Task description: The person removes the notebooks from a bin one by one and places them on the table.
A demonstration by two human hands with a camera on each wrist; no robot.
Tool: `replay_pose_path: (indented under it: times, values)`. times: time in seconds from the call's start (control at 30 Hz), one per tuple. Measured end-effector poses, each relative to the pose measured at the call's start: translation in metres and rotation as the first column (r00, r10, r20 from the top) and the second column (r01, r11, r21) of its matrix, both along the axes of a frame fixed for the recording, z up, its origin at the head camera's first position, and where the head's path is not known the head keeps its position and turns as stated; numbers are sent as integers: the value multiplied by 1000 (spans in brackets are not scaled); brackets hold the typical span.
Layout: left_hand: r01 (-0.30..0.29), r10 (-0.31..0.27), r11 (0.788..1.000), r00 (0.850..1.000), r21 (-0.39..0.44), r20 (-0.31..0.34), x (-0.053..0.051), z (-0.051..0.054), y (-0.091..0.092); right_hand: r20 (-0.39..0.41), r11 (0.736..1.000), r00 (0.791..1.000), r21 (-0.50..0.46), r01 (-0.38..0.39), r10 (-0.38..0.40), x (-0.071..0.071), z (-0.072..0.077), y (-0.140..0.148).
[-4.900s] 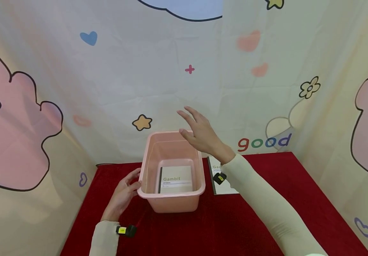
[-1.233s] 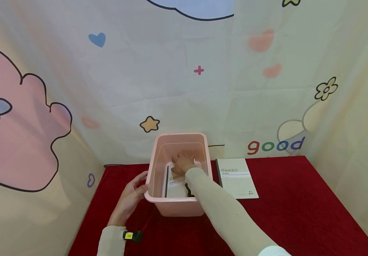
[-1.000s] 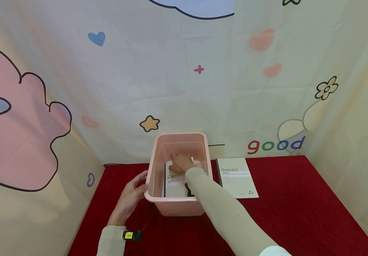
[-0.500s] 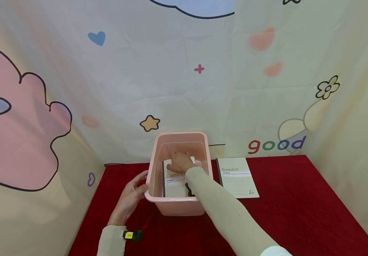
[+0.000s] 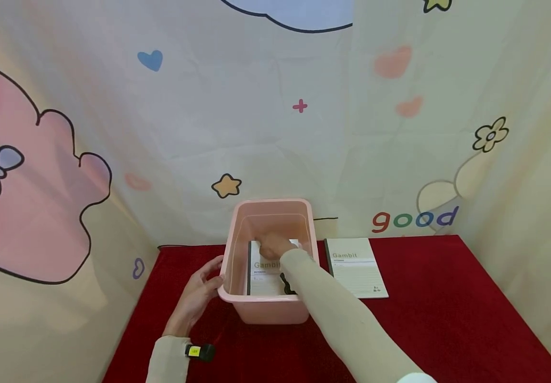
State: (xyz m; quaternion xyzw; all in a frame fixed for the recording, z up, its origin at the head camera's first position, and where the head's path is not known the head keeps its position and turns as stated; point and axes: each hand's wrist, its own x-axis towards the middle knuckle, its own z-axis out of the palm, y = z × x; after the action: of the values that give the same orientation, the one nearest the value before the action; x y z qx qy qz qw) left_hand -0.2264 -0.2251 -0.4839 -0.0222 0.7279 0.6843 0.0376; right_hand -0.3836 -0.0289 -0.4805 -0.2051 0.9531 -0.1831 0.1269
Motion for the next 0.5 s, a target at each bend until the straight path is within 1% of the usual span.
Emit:
replay_pose_path:
  times: [0.13,0.17,0.2,0.27,0.33,0.4,0.43,0.5]
  values:
    - [-6,6,1000,1000,-17,7,-2,1,0,-25,999,1000,-47,-7,6,0,10,1]
    - [-8,8,1000,1000,-18,7,-2,2,1,-46,999,999,-47,-17,14,0,13,1]
    - [-10,10,1000,1000,-18,9,-2,2,1,-50,998,999,-69,-13,10,0,17,1]
    - [-12,12,1000,1000,-15,9,-2,3,1,-92,997,995,-72,-32,25,1,22,1]
    - [-11,11,1000,1000,-14,11,-2,2,2,-86,994,996,-104,-25,16,3,29,2]
    - [-11,11,1000,1000,-11,16,-1,1,3,-93,994,995,-103,-31,22,6,36,4]
    - [-10,10,1000,1000,-11,18,-1,1,3,-122,996,992,-78,-53,43,7,39,4]
    - [-9,9,1000,1000,-13,23,0,0,3,-151,995,987,-67,-73,62,11,45,5]
